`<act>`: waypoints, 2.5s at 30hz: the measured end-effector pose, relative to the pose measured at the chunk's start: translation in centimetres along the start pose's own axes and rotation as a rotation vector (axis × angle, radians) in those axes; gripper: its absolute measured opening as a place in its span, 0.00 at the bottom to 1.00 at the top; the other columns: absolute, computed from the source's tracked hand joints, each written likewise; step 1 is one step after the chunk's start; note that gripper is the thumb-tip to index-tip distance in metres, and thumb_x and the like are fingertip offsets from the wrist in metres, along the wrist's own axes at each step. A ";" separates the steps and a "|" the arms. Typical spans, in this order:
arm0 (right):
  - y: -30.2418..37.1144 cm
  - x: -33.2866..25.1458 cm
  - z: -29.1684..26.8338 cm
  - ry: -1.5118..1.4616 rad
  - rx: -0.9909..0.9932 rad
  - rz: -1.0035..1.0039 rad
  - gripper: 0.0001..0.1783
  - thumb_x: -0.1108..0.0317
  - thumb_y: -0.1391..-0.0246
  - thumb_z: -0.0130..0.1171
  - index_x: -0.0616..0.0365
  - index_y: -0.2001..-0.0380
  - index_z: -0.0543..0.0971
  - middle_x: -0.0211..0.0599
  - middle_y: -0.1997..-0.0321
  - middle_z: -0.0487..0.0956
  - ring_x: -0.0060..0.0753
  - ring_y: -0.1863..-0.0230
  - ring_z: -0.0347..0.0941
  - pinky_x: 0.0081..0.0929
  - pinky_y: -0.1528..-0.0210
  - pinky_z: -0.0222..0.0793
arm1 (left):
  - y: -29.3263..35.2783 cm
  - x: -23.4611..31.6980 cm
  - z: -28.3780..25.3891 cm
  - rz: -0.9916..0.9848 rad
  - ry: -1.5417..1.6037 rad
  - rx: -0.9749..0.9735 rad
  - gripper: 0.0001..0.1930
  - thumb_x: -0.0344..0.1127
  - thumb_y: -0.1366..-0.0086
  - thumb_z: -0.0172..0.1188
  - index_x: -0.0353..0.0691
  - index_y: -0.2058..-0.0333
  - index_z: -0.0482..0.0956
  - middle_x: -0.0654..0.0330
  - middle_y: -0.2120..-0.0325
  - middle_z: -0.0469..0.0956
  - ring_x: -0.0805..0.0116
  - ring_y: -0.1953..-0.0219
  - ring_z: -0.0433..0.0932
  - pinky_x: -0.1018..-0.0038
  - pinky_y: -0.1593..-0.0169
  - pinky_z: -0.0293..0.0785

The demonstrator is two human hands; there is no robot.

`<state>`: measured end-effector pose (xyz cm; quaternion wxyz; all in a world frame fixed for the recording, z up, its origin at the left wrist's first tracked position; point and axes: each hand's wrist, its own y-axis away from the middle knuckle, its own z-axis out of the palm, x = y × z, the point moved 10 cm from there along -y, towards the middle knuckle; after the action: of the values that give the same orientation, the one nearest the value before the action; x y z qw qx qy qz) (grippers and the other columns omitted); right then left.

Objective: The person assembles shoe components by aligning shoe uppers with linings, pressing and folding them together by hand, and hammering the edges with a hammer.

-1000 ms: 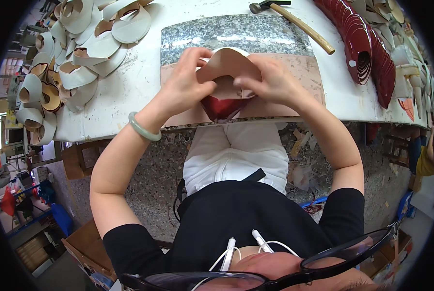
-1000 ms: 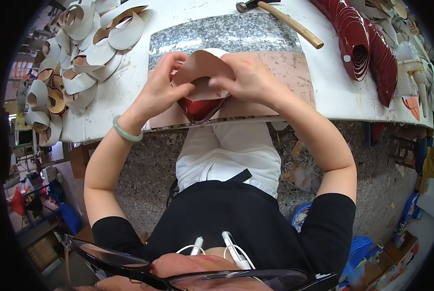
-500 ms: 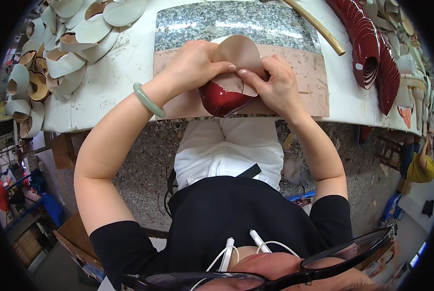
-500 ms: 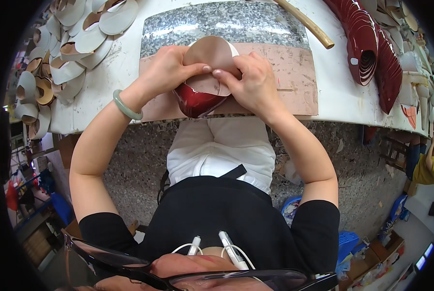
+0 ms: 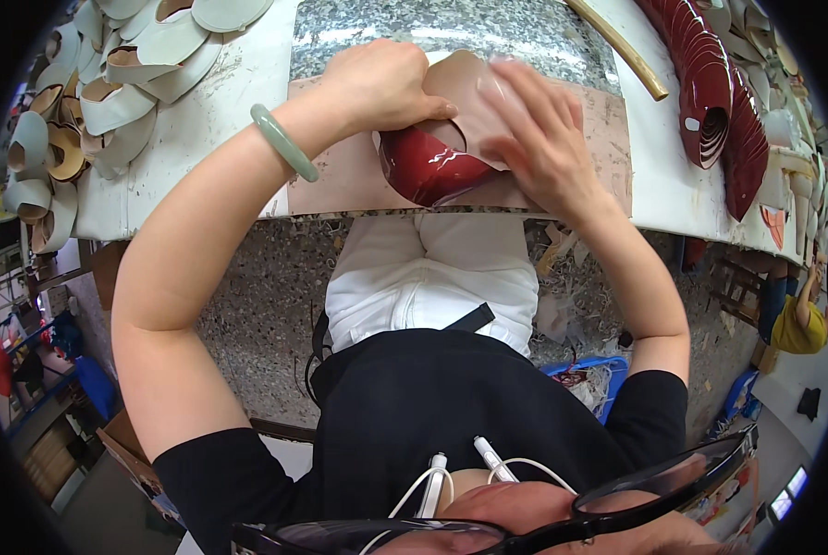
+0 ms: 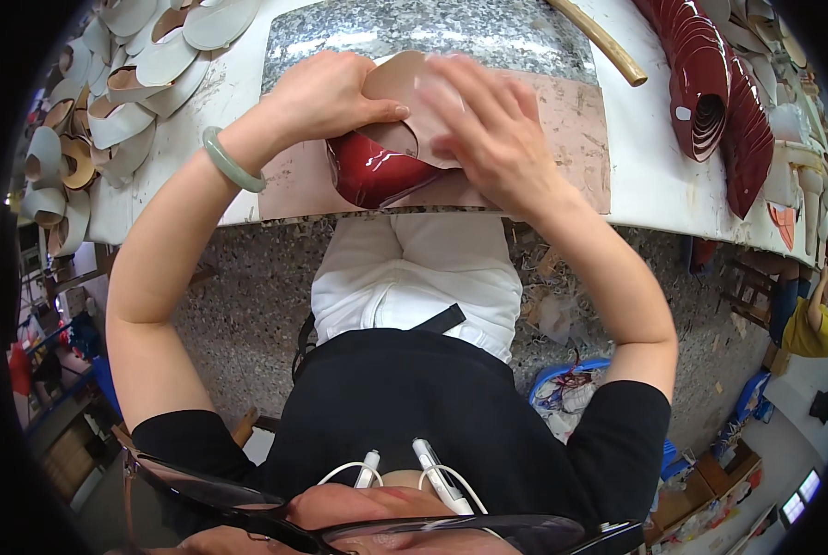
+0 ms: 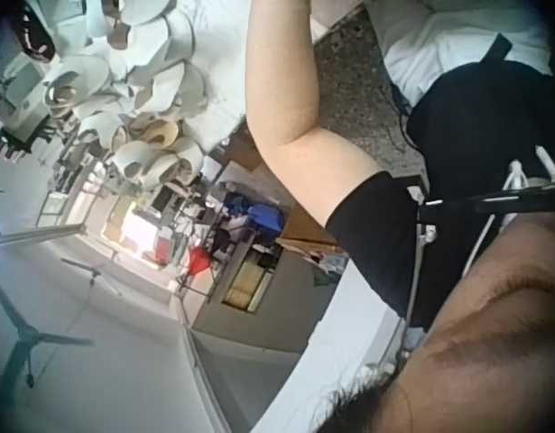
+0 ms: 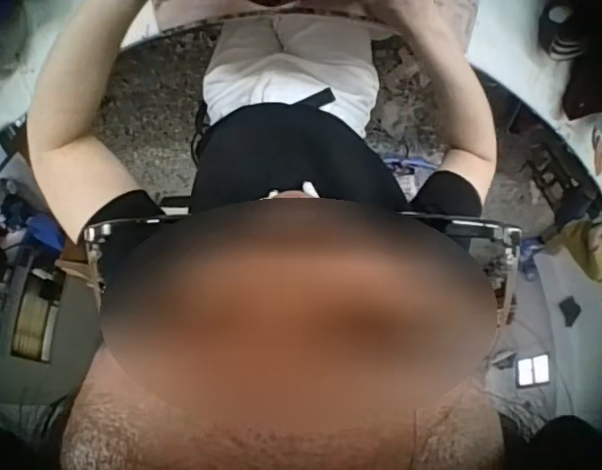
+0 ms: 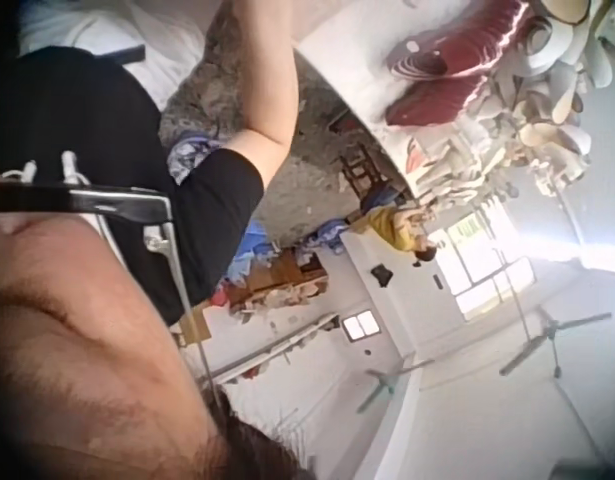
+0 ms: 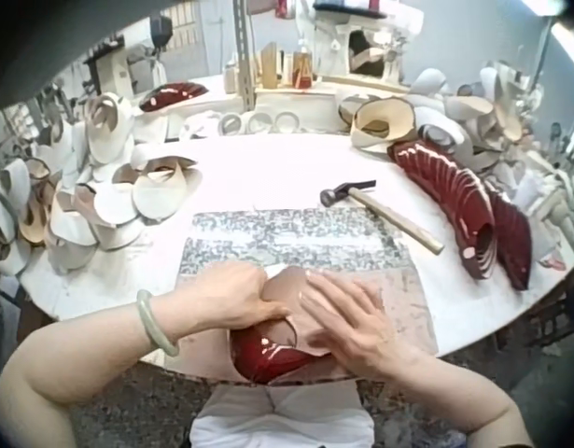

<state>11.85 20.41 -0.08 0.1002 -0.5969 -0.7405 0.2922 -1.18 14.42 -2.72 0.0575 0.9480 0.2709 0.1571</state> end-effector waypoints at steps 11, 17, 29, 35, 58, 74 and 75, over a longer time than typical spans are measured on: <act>1.4 0.2 4.1 -0.034 -0.630 -0.194 0.29 0.61 0.36 0.38 0.49 0.32 0.58 0.29 0.26 0.54 0.26 0.26 0.47 0.47 0.26 0.33 | 0.4 -2.3 0.4 -0.120 0.361 -0.273 0.16 0.39 0.46 0.64 0.28 0.77 0.81 0.62 0.84 0.76 0.76 0.80 0.73 0.76 0.73 0.71; -1.1 0.1 3.4 -0.121 -0.466 -0.228 0.26 0.51 0.38 0.45 0.48 0.41 0.72 0.27 0.35 0.66 0.28 0.35 0.61 0.43 0.34 0.52 | 0.4 -2.1 0.2 -0.108 0.173 -0.214 0.18 0.42 0.45 0.63 0.27 0.76 0.81 0.56 0.85 0.76 0.73 0.81 0.75 0.73 0.73 0.73; -4.1 0.0 6.3 -0.197 -0.553 -0.085 0.16 0.68 0.46 0.56 0.62 0.54 0.76 0.39 0.55 0.71 0.39 0.53 0.72 0.33 0.52 0.71 | 1.4 -1.9 -1.8 -0.002 -0.176 -0.249 0.15 0.38 0.49 0.65 0.37 0.64 0.81 0.49 0.72 0.81 0.51 0.66 0.80 0.62 0.60 0.75; -2.5 -0.8 4.7 -0.227 -0.275 -0.364 0.22 0.65 0.42 0.53 0.62 0.45 0.72 0.41 0.42 0.68 0.40 0.39 0.62 0.32 0.40 0.66 | -1.4 -1.9 -2.4 0.063 -0.056 -0.318 0.12 0.37 0.45 0.63 0.36 0.66 0.81 0.49 0.74 0.80 0.51 0.70 0.80 0.61 0.64 0.75; -8.1 0.0 7.4 -0.601 -0.235 -0.319 0.18 0.66 0.53 0.63 0.63 0.59 0.81 0.38 0.57 0.72 0.40 0.52 0.68 0.32 0.49 0.69 | -0.9 -4.4 -2.1 0.013 0.096 -0.339 0.12 0.31 0.47 0.60 0.31 0.65 0.74 0.46 0.77 0.78 0.47 0.73 0.78 0.62 0.68 0.73; -8.2 -3.4 8.5 -0.468 -0.347 -0.546 0.13 0.60 0.49 0.57 0.58 0.71 0.82 0.29 0.58 0.71 0.27 0.50 0.65 0.26 0.50 0.65 | 0.7 -3.6 -3.9 0.153 0.016 -0.139 0.12 0.27 0.47 0.60 0.33 0.62 0.73 0.50 0.72 0.77 0.46 0.71 0.75 0.63 0.65 0.72; -8.1 -3.3 8.7 -0.466 -0.344 -0.547 0.13 0.60 0.49 0.57 0.58 0.71 0.82 0.29 0.58 0.71 0.27 0.50 0.65 0.26 0.50 0.65 | 0.8 -3.9 -4.0 0.153 0.013 -0.137 0.12 0.27 0.47 0.60 0.33 0.62 0.73 0.50 0.72 0.77 0.46 0.71 0.75 0.63 0.65 0.72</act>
<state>1.73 13.60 -2.02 -0.0981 -0.3033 -0.9132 0.2540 -5.23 11.74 0.13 0.1083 0.9587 0.1866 0.1854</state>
